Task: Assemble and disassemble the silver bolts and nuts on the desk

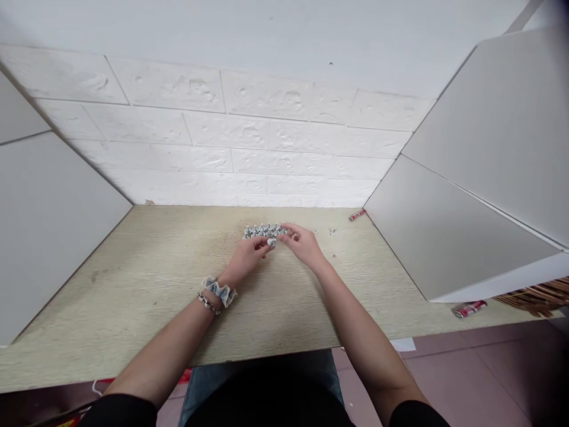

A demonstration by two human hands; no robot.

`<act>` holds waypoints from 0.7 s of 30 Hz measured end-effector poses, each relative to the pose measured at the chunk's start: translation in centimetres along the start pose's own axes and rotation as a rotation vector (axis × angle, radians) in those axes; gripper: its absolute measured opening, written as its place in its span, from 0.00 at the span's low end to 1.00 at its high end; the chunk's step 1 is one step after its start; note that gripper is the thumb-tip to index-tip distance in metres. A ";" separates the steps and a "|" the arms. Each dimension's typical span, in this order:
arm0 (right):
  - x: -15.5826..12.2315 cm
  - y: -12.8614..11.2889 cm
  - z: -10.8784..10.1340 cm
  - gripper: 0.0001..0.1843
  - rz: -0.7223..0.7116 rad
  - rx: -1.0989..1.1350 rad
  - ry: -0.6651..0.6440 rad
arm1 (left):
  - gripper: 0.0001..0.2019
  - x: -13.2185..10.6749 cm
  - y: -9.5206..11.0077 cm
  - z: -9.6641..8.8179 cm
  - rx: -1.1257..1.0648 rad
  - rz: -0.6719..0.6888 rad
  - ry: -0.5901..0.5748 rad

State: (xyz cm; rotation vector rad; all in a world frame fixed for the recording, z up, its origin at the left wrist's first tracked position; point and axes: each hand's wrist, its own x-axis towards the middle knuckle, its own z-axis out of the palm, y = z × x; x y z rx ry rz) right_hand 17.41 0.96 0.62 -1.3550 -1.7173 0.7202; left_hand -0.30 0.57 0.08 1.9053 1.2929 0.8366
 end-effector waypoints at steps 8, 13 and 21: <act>0.9 3.8 -4.0 0.17 0.316 -0.561 0.054 | 0.12 0.4 -0.7 0.0 -0.225 -0.068 -0.010; 0.7 4.1 -3.4 0.16 0.377 -0.665 -0.016 | 0.12 0.3 -0.4 -0.2 -0.204 -0.066 -0.017; 0.9 2.5 -2.0 0.12 -0.015 -0.467 0.080 | 0.12 0.3 -0.3 -0.1 -0.129 -0.055 0.008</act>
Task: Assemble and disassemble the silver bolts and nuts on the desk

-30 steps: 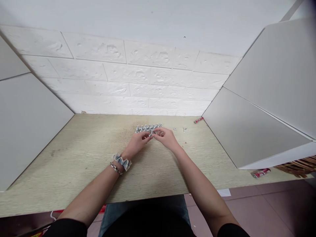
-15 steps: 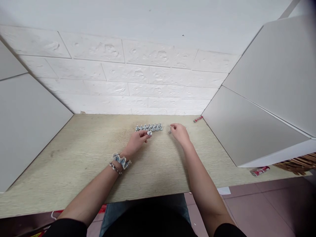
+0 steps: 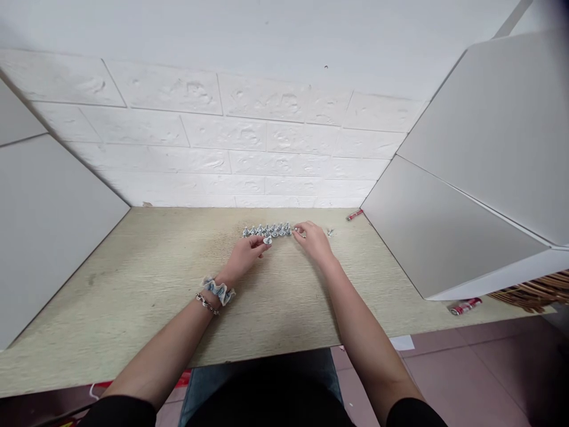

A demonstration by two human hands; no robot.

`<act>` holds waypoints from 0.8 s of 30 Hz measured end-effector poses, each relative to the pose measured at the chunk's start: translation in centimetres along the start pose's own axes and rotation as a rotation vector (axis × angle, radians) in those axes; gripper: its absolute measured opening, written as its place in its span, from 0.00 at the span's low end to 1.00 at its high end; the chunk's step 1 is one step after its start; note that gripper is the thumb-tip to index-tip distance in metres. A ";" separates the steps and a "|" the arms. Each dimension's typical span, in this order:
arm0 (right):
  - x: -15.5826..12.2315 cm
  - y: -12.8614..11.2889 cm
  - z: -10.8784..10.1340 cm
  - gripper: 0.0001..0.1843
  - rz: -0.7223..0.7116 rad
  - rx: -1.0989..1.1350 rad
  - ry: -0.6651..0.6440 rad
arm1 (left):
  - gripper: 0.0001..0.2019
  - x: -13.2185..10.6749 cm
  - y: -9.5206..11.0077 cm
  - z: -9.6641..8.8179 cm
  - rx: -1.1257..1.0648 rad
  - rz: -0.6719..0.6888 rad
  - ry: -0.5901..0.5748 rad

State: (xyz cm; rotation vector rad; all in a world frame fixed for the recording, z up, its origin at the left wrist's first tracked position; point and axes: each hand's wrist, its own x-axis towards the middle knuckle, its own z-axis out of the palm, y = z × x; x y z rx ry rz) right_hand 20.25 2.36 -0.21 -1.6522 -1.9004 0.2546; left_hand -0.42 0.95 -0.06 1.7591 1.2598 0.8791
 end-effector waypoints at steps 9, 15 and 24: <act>-1.4 -3.7 1.3 0.12 -0.197 0.407 -0.087 | 0.13 -0.1 -0.2 0.1 0.079 0.006 0.011; -1.4 -3.7 1.4 0.12 -0.199 0.416 -0.155 | 0.13 -0.1 -0.2 0.1 0.103 0.013 -0.028; -1.4 -3.7 0.7 0.07 -0.249 0.321 -0.164 | 0.11 -0.3 -0.1 0.2 0.157 0.073 -0.068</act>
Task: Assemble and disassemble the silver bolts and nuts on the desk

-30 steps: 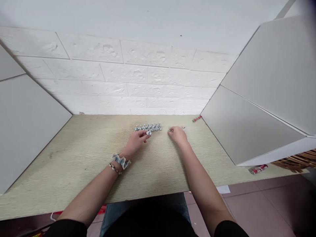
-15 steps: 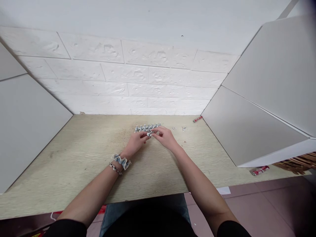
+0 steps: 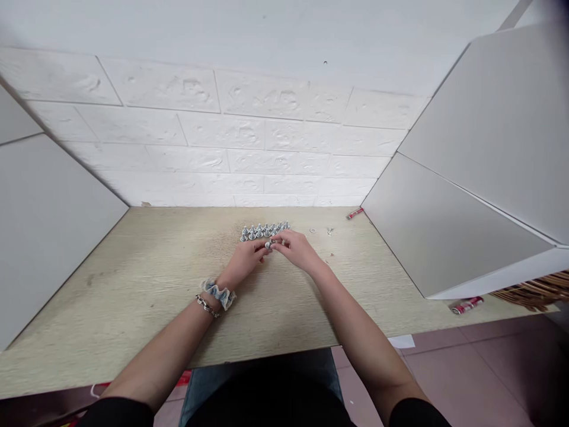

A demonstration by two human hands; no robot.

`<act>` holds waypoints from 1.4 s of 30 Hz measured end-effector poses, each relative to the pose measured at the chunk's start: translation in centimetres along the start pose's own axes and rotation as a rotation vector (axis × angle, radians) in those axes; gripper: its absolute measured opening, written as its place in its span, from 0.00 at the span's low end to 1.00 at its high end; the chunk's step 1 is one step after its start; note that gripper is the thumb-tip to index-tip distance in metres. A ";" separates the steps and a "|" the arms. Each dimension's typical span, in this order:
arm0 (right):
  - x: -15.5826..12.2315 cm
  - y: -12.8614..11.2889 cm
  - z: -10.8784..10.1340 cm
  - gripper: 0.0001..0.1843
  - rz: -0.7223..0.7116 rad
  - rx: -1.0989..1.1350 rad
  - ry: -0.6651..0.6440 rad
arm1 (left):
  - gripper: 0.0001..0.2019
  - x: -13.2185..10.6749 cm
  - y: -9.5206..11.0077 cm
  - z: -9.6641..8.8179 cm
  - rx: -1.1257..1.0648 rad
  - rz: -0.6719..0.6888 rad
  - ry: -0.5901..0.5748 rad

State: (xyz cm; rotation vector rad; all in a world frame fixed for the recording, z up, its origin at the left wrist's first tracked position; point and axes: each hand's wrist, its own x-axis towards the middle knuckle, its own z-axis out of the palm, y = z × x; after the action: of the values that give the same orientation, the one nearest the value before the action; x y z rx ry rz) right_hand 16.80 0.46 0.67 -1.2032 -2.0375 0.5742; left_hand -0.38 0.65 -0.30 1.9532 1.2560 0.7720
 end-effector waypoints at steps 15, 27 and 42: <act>-0.1 -0.3 0.1 0.09 -0.007 -0.070 -0.037 | 0.23 0.4 -0.9 0.3 -0.334 -0.137 -0.070; -0.2 -0.6 0.1 0.10 0.067 -0.135 -0.008 | 0.19 0.1 0.3 0.1 -0.355 -0.081 -0.107; -0.5 -1.2 2.2 0.34 -0.005 0.358 0.097 | 0.16 0.2 0.7 -0.5 -0.628 -0.146 0.036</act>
State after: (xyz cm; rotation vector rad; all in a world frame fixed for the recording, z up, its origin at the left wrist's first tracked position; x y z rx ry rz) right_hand 14.67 -0.58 -0.17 -0.9908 -1.7634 0.8212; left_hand -0.39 0.72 0.54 1.3317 1.0011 0.9847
